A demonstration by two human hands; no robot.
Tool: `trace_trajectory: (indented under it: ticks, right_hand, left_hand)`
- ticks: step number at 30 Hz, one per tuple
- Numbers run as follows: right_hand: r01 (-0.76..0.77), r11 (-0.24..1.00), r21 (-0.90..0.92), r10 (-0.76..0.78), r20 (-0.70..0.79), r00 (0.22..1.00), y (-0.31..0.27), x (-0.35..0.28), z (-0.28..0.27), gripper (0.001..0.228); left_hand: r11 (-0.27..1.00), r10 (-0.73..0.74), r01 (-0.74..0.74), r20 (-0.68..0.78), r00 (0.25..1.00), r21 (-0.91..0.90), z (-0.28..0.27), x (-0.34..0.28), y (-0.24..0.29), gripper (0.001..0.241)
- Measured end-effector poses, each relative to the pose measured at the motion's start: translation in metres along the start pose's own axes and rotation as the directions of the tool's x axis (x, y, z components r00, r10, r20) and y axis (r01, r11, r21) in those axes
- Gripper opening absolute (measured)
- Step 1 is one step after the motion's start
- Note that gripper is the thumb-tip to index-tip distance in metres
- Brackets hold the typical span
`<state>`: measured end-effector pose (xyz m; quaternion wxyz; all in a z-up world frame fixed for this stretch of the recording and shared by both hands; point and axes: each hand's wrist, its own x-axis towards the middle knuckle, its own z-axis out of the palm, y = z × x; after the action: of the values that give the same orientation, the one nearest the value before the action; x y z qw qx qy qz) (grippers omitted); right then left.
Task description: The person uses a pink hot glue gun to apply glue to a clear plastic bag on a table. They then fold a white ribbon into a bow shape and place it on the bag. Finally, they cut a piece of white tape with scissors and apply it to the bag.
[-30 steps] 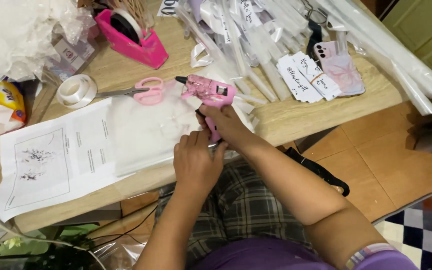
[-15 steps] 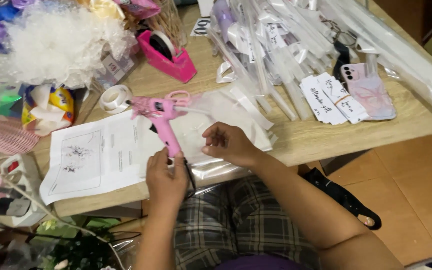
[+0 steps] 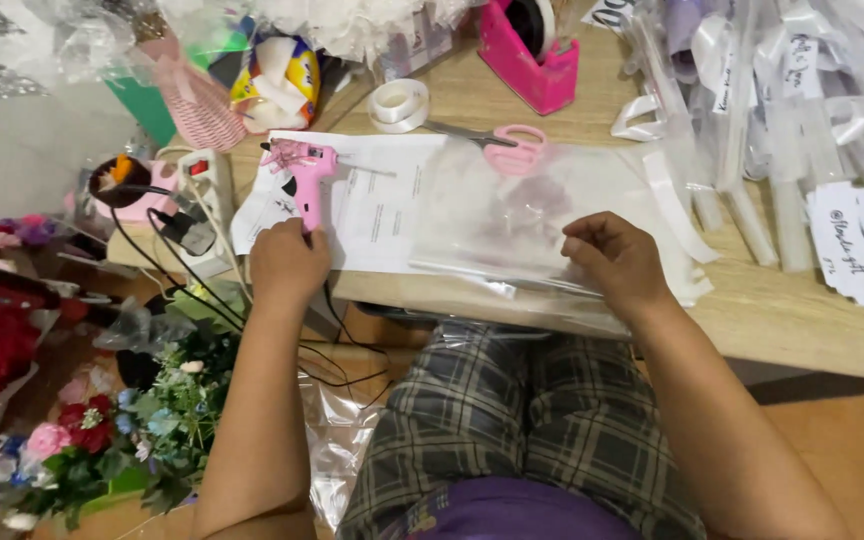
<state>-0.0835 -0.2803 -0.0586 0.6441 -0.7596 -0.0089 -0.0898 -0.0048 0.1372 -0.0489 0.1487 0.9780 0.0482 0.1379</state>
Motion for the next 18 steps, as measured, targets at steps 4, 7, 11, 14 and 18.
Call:
trace_trajectory:
  ticks: [4, 7, 11, 14, 18]
  right_hand:
    - [0.06, 0.997, -0.047, -0.06, -0.014, 0.998, 0.01, 0.003, 0.004, 0.019]
    - [0.216, 0.969, -0.119, -0.216, 0.011, 0.976, 0.013, 0.003, 0.009, 0.017]
    - [0.362, 0.896, -0.256, -0.358, 0.063, 0.932, -0.007, -0.006, 0.019, 0.014]
    - [0.439, 0.846, -0.302, -0.444, 0.056, 0.894, -0.013, -0.012, 0.021, 0.008]
    - [0.48, 0.778, -0.406, -0.539, -0.038, 0.841, -0.036, -0.022, -0.004, 0.012]
  left_hand:
    - [0.983, 0.114, -0.112, -0.006, 0.993, 0.147, 0.008, 0.0, -0.003, 0.037]
    - [0.902, 0.354, -0.239, -0.299, 0.886, 0.359, -0.004, -0.013, 0.027, 0.025]
    - [0.918, 0.332, -0.384, -0.337, 0.881, -0.098, -0.01, -0.037, 0.099, 0.036]
    - [0.845, 0.34, -0.374, -0.156, 0.927, -0.383, -0.009, -0.053, 0.133, 0.037]
    - [0.872, 0.331, -0.317, -0.029, 0.943, -0.372, -0.004, -0.055, 0.137, 0.04]
